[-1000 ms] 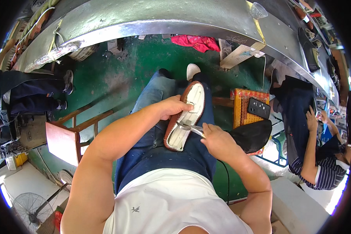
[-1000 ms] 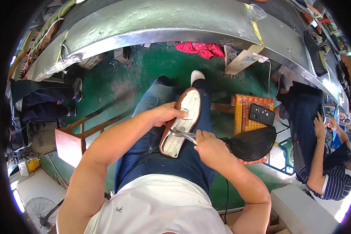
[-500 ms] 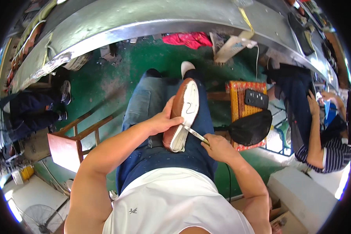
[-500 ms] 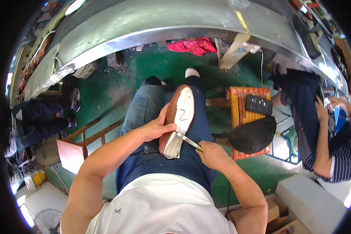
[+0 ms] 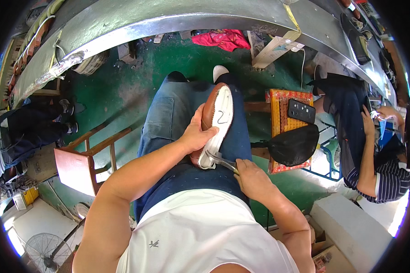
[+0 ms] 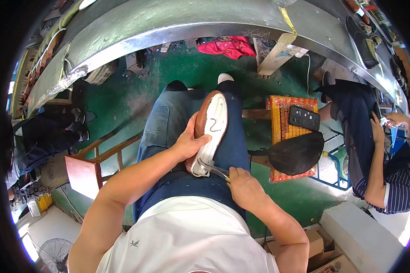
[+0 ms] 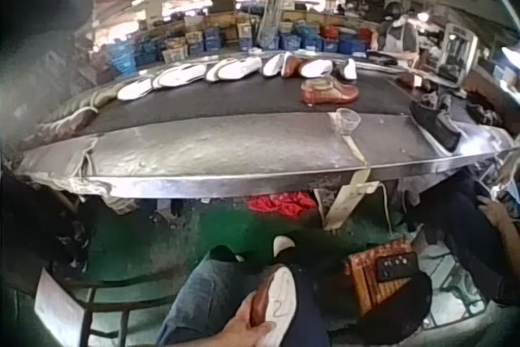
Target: The worker uses a pair of pliers to pull and trim excess material from shoe soles on a manufacturing line.
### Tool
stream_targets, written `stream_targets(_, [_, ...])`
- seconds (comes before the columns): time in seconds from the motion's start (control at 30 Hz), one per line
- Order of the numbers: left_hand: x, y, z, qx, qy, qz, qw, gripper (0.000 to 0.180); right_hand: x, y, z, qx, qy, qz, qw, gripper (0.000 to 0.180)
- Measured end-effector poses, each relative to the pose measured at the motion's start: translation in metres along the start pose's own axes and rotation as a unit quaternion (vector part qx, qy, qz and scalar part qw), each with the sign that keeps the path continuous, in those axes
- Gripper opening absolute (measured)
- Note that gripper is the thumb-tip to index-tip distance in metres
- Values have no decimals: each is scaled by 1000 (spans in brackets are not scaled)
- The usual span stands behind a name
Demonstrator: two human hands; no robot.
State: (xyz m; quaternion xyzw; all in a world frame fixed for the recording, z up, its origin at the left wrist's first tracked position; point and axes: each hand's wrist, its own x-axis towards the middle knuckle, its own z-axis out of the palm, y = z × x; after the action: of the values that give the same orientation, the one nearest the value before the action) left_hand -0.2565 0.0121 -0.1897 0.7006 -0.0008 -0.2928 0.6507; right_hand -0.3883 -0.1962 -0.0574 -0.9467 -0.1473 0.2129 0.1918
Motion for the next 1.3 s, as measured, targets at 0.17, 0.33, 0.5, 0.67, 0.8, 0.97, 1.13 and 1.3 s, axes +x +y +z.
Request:
stream_targets(0.17, [-2, 1, -1, 4, -6, -5, 1000, 99, 5, -9, -4, -32, -29, 30, 999, 21])
stream_targets(0.33, [-38, 10, 0, 158, -10, 28, 987, 103, -6, 16, 10, 50, -108, 105, 987, 27])
stream_targets(0.5, [-69, 8, -11, 115, -99, 14, 988, 105, 4, 29, -33, 199, -169, 85, 962, 29])
stream_targets(0.67, [-65, 8, -4, 140, -68, 41, 987, 106, 22, -5, -10, 302, 42, 115, 945, 36])
stream_targets(0.8, [-62, 8, -13, 122, -94, 21, 988, 113, 34, 6, -3, 157, -36, 85, 983, 36])
stream_targets(0.97, [-61, 6, -19, 88, -110, 8, 990, 120, 41, 2, 0, 93, -35, 54, 994, 35])
stream_targets(1.13, [-59, 3, -18, 48, -131, -30, 990, 126, 78, 20, -19, 225, 100, 62, 967, 35])
stream_targets(1.3, [-56, -10, -21, 12, -130, -40, 991, 125, 112, 30, -52, 329, -6, 146, 933, 42])
